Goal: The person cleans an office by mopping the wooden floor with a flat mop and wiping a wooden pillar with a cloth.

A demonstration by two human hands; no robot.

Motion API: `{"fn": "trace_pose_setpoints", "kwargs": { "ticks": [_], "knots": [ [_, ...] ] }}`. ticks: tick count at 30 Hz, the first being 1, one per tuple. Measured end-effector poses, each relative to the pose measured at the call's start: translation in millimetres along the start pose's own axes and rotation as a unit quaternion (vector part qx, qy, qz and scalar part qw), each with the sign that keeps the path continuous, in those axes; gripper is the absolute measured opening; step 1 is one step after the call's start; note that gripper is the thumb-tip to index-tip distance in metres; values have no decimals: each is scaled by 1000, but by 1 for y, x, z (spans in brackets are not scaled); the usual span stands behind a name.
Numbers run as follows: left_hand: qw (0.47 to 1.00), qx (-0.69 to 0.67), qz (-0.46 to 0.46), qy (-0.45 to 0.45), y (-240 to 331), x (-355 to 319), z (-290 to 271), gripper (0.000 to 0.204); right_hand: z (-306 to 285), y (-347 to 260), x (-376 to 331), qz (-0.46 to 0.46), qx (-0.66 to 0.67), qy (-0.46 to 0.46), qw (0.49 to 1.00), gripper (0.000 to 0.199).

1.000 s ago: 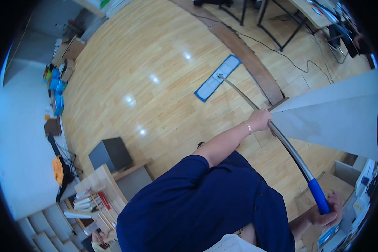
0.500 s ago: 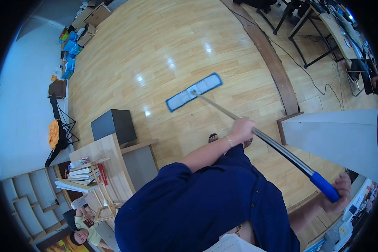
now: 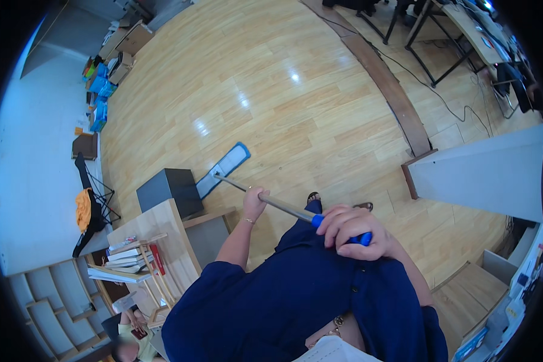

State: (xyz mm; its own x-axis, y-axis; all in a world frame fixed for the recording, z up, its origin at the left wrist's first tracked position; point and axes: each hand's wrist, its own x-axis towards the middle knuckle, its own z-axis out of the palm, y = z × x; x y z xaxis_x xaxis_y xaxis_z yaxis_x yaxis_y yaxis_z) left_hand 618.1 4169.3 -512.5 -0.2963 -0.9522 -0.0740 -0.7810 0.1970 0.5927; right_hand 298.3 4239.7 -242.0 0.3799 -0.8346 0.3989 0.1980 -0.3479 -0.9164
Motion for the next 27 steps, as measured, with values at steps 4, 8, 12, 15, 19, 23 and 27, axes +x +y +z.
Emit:
{"fn": "trace_pose_setpoints", "kwargs": {
  "ticks": [4, 8, 12, 15, 19, 23, 27],
  "knots": [
    [999, -16, -8, 26, 9, -12, 17, 32, 1, -10, -27, 61, 28, -23, 997, 15],
    [997, -4, 37, 75, 48, -18, 57, 29, -26, -44, -64, 111, 25, 5, 993, 20],
    [992, -55, 103, 55, 140, -14, 99, 25, -70, -107, -112, 95, -5, 45, 995, 22],
    [983, -64, 166, 55, 220, -17, 131, 25, -96, -159, -157, 93, -41, 121, 987, 24],
    [974, -79, 211, -29, 315, -14, 173, 24, -113, -223, -216, 107, -111, 270, 951, 29],
    [949, -135, 270, -87, 404, -9, 213, 22, -118, -267, -266, 117, -176, 357, 910, 30],
    [921, -151, 333, -135, 459, 4, 259, 16, -116, -287, -304, 135, -229, 386, 884, 24]
  ]
}}
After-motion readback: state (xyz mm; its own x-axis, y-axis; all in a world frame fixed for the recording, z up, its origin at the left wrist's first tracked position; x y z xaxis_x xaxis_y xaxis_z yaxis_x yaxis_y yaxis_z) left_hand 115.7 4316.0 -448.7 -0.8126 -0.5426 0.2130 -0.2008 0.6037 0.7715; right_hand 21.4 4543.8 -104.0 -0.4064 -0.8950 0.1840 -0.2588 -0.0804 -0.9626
